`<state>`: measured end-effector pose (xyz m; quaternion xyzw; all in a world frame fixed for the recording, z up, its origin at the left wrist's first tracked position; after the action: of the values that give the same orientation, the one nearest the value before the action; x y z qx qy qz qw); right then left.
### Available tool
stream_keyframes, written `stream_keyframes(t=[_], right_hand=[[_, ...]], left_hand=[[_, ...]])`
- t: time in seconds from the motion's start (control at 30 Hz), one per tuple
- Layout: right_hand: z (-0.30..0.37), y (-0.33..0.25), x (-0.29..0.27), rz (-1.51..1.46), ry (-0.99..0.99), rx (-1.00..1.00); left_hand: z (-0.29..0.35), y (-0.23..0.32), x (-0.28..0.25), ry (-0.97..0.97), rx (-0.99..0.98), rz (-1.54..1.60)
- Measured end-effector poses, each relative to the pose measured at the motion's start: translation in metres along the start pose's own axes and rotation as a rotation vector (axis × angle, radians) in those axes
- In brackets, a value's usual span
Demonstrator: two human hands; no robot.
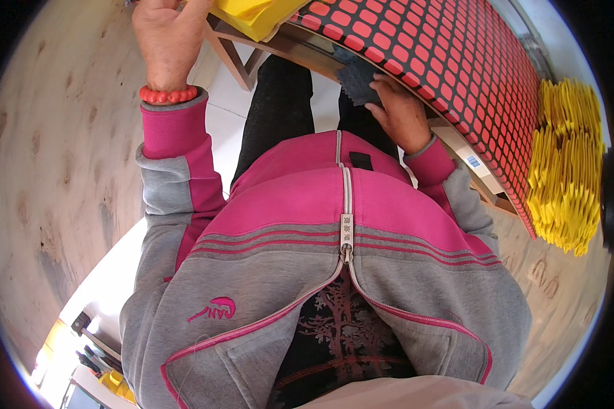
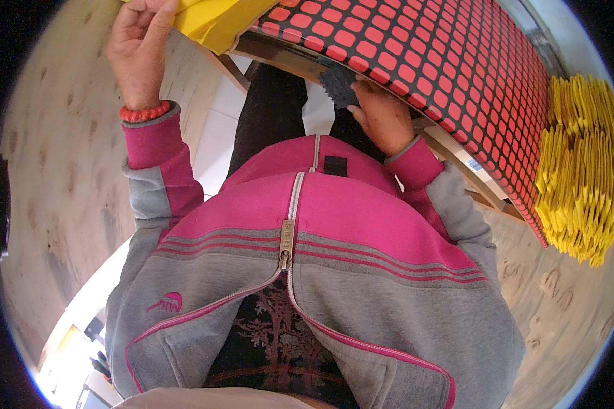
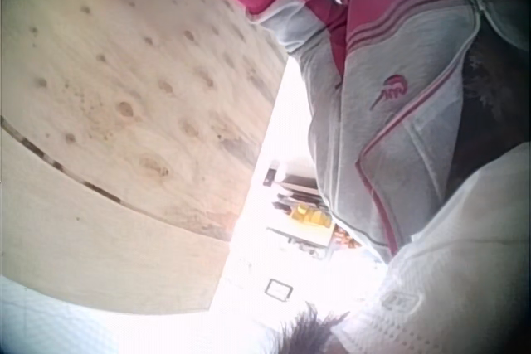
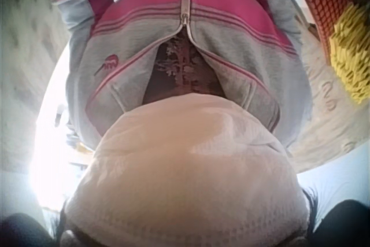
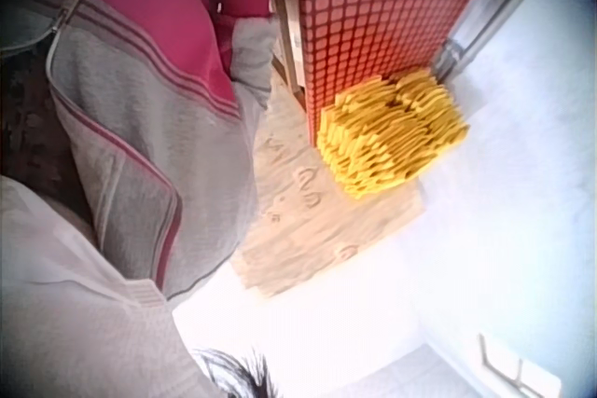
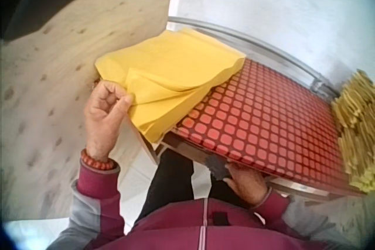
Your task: The person folds yellow paper sheets by hand on a patterned table. They smooth each fold, stack the finished pieces, and repeat the process with additional sheets from a nearby pile.
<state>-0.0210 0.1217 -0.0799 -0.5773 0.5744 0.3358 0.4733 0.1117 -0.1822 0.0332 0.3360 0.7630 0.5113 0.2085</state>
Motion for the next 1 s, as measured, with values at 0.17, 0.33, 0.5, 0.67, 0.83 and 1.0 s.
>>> stream_keyframes(t=[0.17, 0.33, 0.5, 0.67, 0.83, 1.0], right_hand=[[0.025, 0.037, 0.039, 0.085, -0.143, 0.076], [0.018, 0.047, 0.039, 0.106, -0.085, 0.088], [0.001, 0.008, -0.001, 0.059, -0.072, 0.058], [-0.049, -0.071, -0.060, -0.400, -0.158, -0.260], [-0.134, -0.097, -0.131, -0.245, 0.272, -0.518], [-0.185, -0.108, -0.138, -0.062, 0.418, -0.658]], left_hand=[[0.000, 0.004, 0.001, 0.007, -0.018, -0.003], [-0.003, -0.004, -0.002, 0.002, -0.067, 0.010], [-0.006, -0.010, -0.015, 0.041, 0.014, -0.002], [-0.003, -0.002, -0.011, -0.118, 0.110, -0.219], [-0.002, 0.008, -0.003, -0.278, 0.058, -0.272], [-0.002, 0.012, -0.003, -0.334, -0.002, -0.261]])
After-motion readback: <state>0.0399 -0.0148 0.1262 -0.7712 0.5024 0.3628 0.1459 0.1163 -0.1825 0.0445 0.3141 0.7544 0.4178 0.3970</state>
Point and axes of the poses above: each hand's wrist, its own z-axis away from the middle knuckle, its own x-axis out of the palm, y = z × x, the point moved 8 cm from there along -z, towards the middle knuckle, and after that the axes turned 13 degrees about -x, right-handed, at the moved point
